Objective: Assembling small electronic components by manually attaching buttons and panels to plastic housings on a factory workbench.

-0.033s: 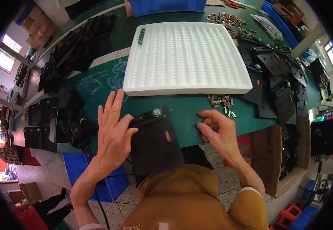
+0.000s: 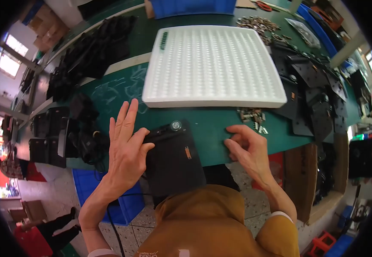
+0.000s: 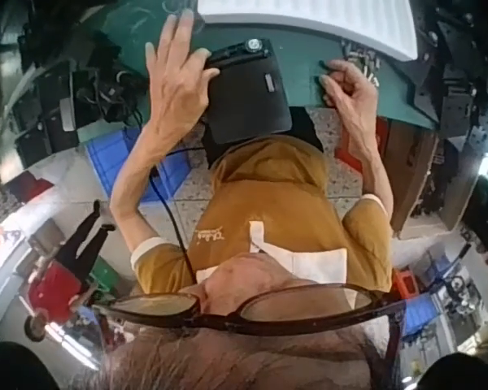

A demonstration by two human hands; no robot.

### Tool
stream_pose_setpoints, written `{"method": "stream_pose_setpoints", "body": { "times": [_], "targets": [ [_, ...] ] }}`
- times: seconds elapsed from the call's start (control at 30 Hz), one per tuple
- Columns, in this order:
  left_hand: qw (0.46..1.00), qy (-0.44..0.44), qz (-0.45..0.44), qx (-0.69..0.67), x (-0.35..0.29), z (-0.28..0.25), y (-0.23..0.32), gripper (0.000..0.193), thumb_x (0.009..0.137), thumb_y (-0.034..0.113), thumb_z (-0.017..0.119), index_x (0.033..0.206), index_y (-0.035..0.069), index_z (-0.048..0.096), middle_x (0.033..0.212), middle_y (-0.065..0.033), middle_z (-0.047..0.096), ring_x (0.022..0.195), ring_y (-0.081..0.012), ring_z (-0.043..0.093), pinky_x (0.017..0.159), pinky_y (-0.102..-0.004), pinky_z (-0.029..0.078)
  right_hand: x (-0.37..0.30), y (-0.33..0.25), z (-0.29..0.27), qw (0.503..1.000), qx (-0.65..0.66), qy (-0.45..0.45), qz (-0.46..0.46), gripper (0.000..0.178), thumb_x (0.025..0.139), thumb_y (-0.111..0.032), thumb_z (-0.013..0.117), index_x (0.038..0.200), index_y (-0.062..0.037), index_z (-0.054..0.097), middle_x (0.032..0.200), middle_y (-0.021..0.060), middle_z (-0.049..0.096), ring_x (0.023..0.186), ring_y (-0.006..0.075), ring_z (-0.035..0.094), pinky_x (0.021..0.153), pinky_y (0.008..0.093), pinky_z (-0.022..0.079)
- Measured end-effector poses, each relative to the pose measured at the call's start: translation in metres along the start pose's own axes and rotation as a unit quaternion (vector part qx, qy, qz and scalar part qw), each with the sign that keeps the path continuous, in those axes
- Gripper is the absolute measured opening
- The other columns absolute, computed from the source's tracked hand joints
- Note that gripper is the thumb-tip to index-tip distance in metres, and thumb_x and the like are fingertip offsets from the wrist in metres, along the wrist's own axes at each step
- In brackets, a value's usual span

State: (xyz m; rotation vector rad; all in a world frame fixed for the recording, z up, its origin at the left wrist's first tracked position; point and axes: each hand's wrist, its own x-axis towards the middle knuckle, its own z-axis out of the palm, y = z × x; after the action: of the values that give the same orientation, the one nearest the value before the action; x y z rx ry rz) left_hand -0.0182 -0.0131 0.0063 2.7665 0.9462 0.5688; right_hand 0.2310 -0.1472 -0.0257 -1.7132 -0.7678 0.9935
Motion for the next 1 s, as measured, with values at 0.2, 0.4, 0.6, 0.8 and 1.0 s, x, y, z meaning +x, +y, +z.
{"method": "stream_pose_setpoints", "body": {
  "times": [0.2, 0.4, 0.6, 0.8, 1.0],
  "targets": [
    [0.993, 0.073, -0.065, 0.073, -0.008, -0.064, -0.040, 0.019, 0.077, 0.009, 0.073, 0.085, -0.002, 0.059, 0.153, -0.0266, 0.031, 0.144, -0.0440, 0.027, 0.106, -0.0692, 0.026, -0.006, 0.010, -0.009, 0.999, -0.020, 0.033, -0.028, 0.021, 0.088, 0.001, 0.064, 0.109, 0.0017, 0.062, 0.071, -0.0008, 0.054, 0.056, 0.0059, 0.049, 0.048, 0.0204, 0.040],
    [0.930, 0.175, -0.233, 0.223, -0.041, -0.149, -0.154, 0.021, 0.079, 0.016, 0.069, 0.092, 0.000, 0.071, 0.152, -0.0201, 0.039, 0.142, -0.0387, 0.032, 0.110, -0.0647, 0.027, -0.004, 0.012, -0.003, 0.997, -0.058, 0.028, -0.034, 0.021, 0.089, -0.003, 0.064, 0.109, 0.0014, 0.061, 0.071, -0.0001, 0.055, 0.054, 0.0060, 0.049, 0.046, 0.0203, 0.038],
    [0.832, 0.177, -0.402, 0.339, -0.078, -0.228, -0.296, 0.025, 0.081, 0.023, 0.068, 0.094, 0.003, 0.074, 0.152, -0.0187, 0.040, 0.143, -0.0368, 0.032, 0.108, -0.0699, 0.024, -0.006, 0.045, -0.014, 0.986, -0.095, 0.128, -0.052, 0.018, 0.093, -0.006, 0.063, 0.110, -0.0011, 0.061, 0.074, -0.0011, 0.057, 0.052, 0.0040, 0.046, 0.045, 0.0185, 0.034],
    [0.746, 0.142, -0.494, 0.423, -0.115, -0.233, -0.392, 0.029, 0.081, 0.030, 0.070, 0.094, 0.005, 0.075, 0.151, -0.0164, 0.042, 0.143, -0.0365, 0.033, 0.104, -0.0728, 0.027, -0.015, 0.038, -0.016, 0.955, -0.240, 0.134, -0.112, 0.030, 0.098, -0.021, 0.064, 0.116, 0.0029, 0.064, 0.081, 0.0088, 0.060, 0.073, 0.0140, 0.055, 0.065, 0.0335, 0.045],
    [0.713, 0.143, -0.497, 0.474, -0.135, -0.214, -0.444, 0.029, 0.082, 0.032, 0.069, 0.096, 0.008, 0.075, 0.148, -0.0147, 0.046, 0.141, -0.0370, 0.034, 0.100, -0.0752, 0.026, -0.020, 0.021, -0.006, 0.966, -0.206, 0.147, -0.056, 0.032, 0.098, -0.024, 0.064, 0.114, 0.0034, 0.064, 0.082, 0.0079, 0.061, 0.075, 0.0142, 0.055, 0.067, 0.0335, 0.045]
  ]
}}
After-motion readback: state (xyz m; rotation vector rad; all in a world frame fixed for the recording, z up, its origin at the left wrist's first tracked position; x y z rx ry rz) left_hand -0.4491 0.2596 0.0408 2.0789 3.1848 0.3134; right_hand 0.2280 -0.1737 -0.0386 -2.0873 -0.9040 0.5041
